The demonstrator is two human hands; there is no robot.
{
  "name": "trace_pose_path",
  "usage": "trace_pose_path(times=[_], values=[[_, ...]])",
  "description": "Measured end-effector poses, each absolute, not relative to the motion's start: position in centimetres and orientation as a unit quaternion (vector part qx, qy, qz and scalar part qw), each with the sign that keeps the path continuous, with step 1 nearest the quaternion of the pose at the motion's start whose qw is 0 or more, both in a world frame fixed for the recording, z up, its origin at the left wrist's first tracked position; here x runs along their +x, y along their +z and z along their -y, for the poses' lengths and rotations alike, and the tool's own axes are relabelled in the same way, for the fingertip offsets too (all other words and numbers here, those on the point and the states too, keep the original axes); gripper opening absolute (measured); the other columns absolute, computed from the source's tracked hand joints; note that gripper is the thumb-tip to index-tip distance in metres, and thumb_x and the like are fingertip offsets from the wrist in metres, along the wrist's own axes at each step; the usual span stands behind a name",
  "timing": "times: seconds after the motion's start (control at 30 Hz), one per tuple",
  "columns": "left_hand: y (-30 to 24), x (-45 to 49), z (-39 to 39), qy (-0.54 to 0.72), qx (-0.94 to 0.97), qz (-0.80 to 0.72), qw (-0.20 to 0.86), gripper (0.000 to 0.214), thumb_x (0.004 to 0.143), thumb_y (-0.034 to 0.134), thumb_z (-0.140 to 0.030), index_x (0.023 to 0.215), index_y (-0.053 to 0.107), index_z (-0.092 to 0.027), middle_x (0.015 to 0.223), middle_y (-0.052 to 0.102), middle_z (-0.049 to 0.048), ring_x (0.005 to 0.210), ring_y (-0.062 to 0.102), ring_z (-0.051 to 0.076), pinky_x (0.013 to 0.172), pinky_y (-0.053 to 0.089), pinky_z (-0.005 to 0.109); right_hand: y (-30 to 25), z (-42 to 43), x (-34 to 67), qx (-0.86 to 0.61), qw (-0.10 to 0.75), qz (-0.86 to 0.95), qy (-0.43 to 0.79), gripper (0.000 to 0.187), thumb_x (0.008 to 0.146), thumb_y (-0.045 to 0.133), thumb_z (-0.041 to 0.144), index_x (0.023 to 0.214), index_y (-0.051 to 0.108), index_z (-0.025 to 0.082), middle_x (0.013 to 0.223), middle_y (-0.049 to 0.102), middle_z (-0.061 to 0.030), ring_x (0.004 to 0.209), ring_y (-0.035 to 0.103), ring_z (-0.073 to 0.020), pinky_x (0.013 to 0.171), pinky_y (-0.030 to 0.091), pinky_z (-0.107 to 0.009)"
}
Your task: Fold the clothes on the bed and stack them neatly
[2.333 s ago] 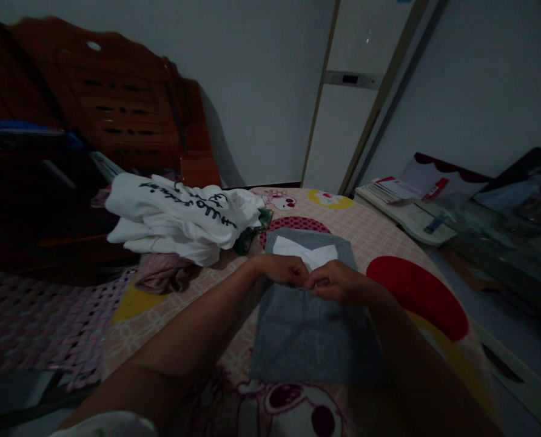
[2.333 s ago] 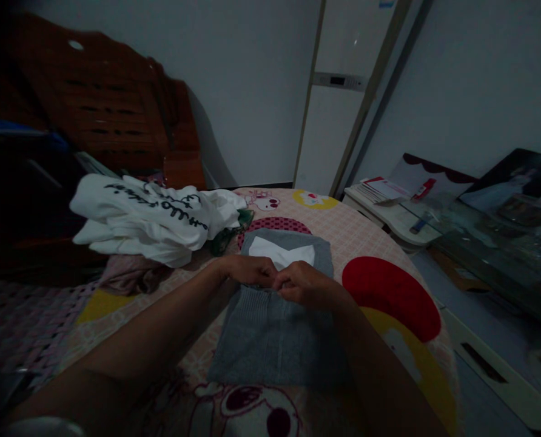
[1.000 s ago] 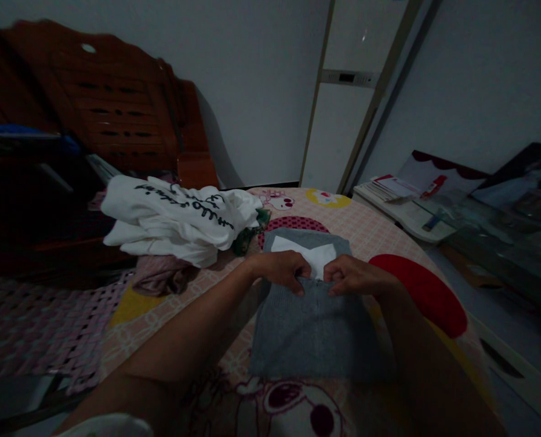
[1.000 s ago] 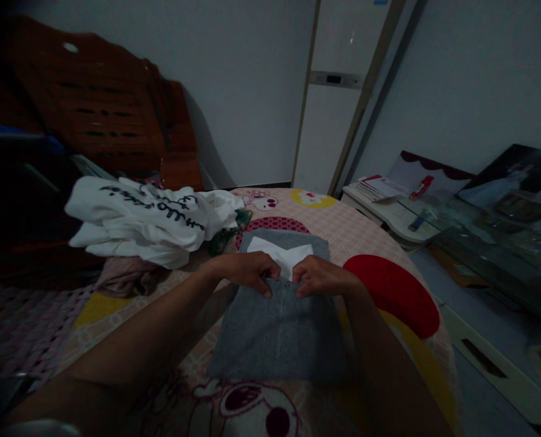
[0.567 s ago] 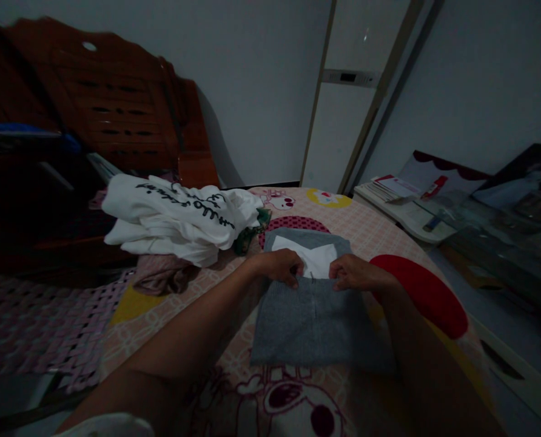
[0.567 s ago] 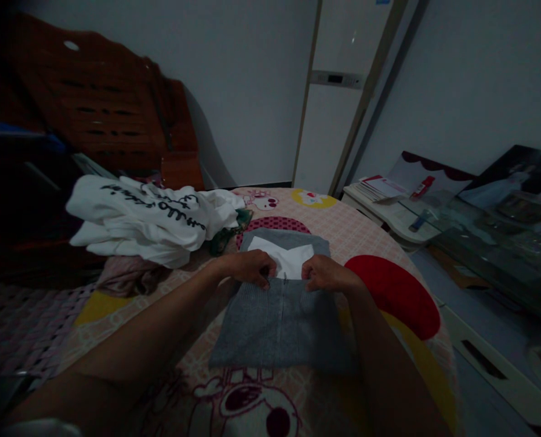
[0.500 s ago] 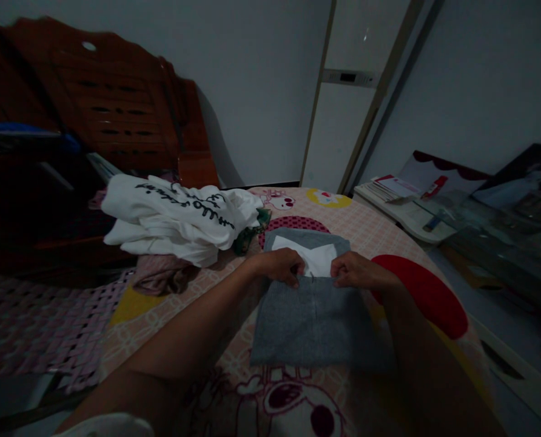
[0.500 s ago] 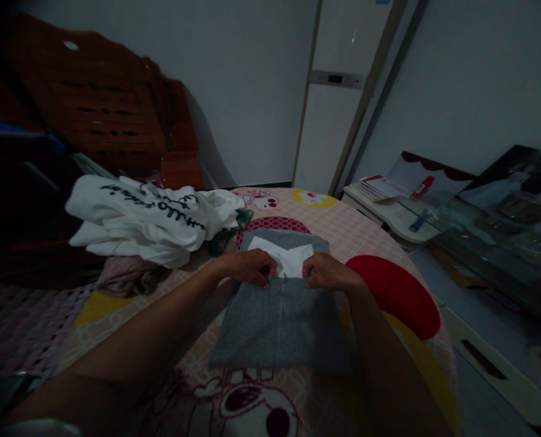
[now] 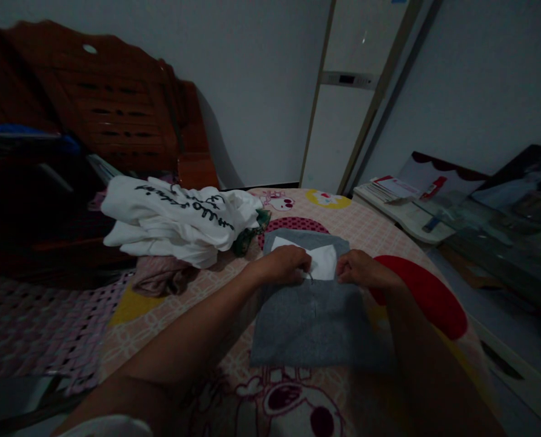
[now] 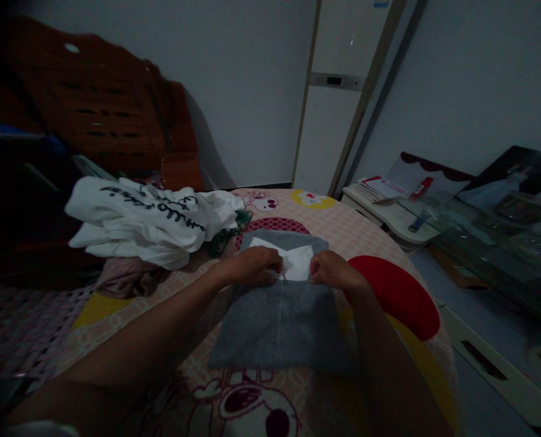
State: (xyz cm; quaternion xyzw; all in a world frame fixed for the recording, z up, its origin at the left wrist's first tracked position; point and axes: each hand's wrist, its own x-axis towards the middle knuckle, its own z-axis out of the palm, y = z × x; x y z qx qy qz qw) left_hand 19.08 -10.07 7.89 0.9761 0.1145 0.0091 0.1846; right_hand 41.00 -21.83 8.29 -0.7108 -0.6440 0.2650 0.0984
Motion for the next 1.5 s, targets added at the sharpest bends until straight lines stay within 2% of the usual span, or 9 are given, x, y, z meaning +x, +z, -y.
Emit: trace_pose_path(times=[0.1,0.2,0.4,0.67,0.8,0.9,1.07,1.27,1.5], values=[[7.7,19.9,13.0,0.074,0.965,0.034,0.251,0.025,0.091,0.06,-0.025,0.114,0.068,-0.018,0.116,0.069,0.0077,0.107,0.064,0.019,0.096,0.045,0.029,7.9,21.5,40.9,-0.708,0.156,0.648,0.231,0.006,0.071,0.063,0.017,0.069,0.068,0.015,0.063,0.065,-0.0017,0.061,0.059,-0.014,0.057,0.039,-0.024],[6.0,21.0,16.2,0.029,0.948,0.16,0.274,0.048,0.091,0.062,-0.036,0.135,0.056,-0.019,0.129,0.065,0.0107,0.12,0.06,0.022,0.103,0.044,0.03,7.4,21.4,41.0,-0.702,0.187,0.642,0.245,0.011,0.075,0.06,0.02,0.068,0.066,0.015,0.062,0.065,-0.0023,0.058,0.059,-0.0143,0.056,0.041,-0.025],[3.5,21.2,18.8,0.038,0.972,0.151,0.175,0.063,0.094,0.053,-0.044,0.148,0.042,-0.015,0.155,0.039,0.0191,0.147,0.03,0.033,0.119,0.021,0.059,6.6,21.4,41.7,-0.697,0.172,0.641,0.271,0.01,0.073,0.061,0.021,0.066,0.066,0.016,0.057,0.063,-0.0007,0.056,0.057,-0.0135,0.055,0.04,-0.025],[4.0,20.9,18.9,0.074,0.959,0.16,0.224,0.062,0.095,0.051,-0.047,0.148,0.042,-0.018,0.152,0.045,0.0152,0.144,0.037,0.029,0.123,0.011,0.054,5.7,21.0,42.1,-0.7,0.201,0.62,0.291,0.021,0.074,0.058,0.03,0.059,0.062,0.016,0.052,0.059,0.0001,0.05,0.052,-0.0117,0.051,0.036,-0.024],[3.6,21.0,19.6,0.033,0.962,0.169,0.21,0.072,0.091,0.056,-0.055,0.15,0.041,-0.017,0.157,0.037,0.0179,0.147,0.029,0.034,0.121,0.009,0.061,4.8,20.8,42.8,-0.728,0.303,0.553,0.269,0.02,0.073,0.058,0.035,0.066,0.063,0.017,0.05,0.059,0.0003,0.048,0.053,-0.0127,0.049,0.039,-0.024],[3.9,21.2,19.6,0.015,0.955,0.158,0.25,0.072,0.089,0.061,-0.052,0.15,0.041,-0.021,0.157,0.038,0.0138,0.146,0.032,0.031,0.122,0.013,0.055,3.8,20.4,43.5,-0.755,0.394,0.476,0.219,0.02,0.072,0.059,0.036,0.071,0.064,0.017,0.056,0.062,-0.0016,0.052,0.057,-0.0147,0.05,0.042,-0.025],[5.1,21.3,14.8,0.145,0.93,0.021,0.338,0.055,0.09,0.064,-0.036,0.142,0.05,-0.023,0.15,0.048,0.0124,0.138,0.045,0.026,0.114,0.035,0.044,2.5,20.2,45.0,-0.757,0.516,0.36,0.173,0.022,0.068,0.064,0.032,0.084,0.066,0.017,0.072,0.068,-0.0048,0.059,0.061,-0.0155,0.045,0.043,-0.023],[3.5,19.1,4.6,0.283,0.837,-0.385,0.268,0.042,0.081,0.064,-0.015,0.123,0.062,-0.017,0.13,0.062,0.0155,0.131,0.05,0.032,0.112,0.034,0.046,2.3,20.6,45.7,-0.66,0.637,0.238,0.319,0.03,0.067,0.07,0.02,0.096,0.061,0.016,0.08,0.071,-0.0067,0.054,0.064,-0.0144,0.037,0.042,-0.021],[1.4,18.0,1.0,0.27,0.804,-0.463,0.259,0.035,0.074,0.07,-0.02,0.109,0.069,-0.016,0.11,0.071,0.0132,0.112,0.062,0.031,0.101,0.043,0.039,2.1,20.4,46.3,-0.583,0.657,0.216,0.425,0.012,0.079,0.068,0.021,0.088,0.06,0.02,0.088,0.07,-0.0083,0.084,0.072,-0.0188,0.064,0.062,-0.024]])
